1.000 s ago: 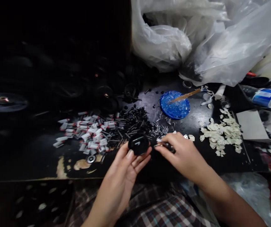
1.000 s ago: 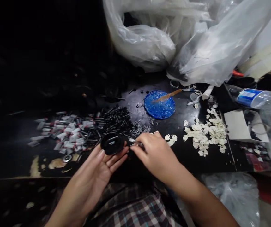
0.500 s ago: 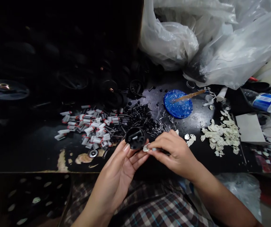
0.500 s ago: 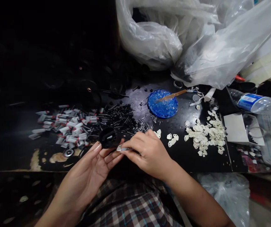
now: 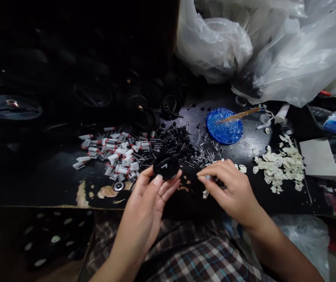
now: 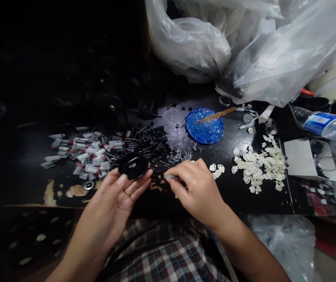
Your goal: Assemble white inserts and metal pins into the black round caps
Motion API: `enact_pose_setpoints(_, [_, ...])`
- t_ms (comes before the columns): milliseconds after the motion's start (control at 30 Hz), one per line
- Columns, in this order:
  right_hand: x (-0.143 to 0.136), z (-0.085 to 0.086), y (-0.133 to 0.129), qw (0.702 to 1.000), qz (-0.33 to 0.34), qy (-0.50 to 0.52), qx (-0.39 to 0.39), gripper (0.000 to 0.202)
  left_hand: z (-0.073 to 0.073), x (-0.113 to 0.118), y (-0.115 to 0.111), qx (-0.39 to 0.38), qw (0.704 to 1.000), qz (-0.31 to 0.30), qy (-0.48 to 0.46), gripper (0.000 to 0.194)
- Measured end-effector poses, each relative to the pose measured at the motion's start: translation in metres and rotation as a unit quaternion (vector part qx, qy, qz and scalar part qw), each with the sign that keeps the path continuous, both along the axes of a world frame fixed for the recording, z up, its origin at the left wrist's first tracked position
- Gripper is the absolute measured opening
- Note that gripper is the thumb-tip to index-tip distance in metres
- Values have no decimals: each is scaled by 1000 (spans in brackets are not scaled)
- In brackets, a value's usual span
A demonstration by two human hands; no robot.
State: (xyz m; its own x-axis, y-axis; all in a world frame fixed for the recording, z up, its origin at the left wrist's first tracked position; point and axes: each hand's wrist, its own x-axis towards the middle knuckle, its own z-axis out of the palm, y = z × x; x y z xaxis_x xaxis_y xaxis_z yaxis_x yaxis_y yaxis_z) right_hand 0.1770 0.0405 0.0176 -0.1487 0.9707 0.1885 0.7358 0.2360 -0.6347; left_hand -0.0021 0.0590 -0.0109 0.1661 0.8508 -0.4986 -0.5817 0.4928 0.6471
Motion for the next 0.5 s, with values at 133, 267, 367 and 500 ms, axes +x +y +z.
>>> enact_pose_setpoints(133, [12, 4, -14, 993, -34, -56, -99, 14, -1, -6, 0, 4, 1000, -7, 15, 22])
enact_pose_setpoints(267, [13, 7, -28, 982, 22, -108, -155, 14, -3, -4, -6, -2, 1000, -25, 17, 26])
enact_pose_setpoints(367, [12, 4, -33, 972, 40, -147, -176, 13, -4, -2, -10, -16, 999, -41, 30, 20])
enact_pose_setpoints(500, [10, -3, -30, 965, 51, -179, -185, 5, -5, -1, -14, -30, 996, -70, 34, 19])
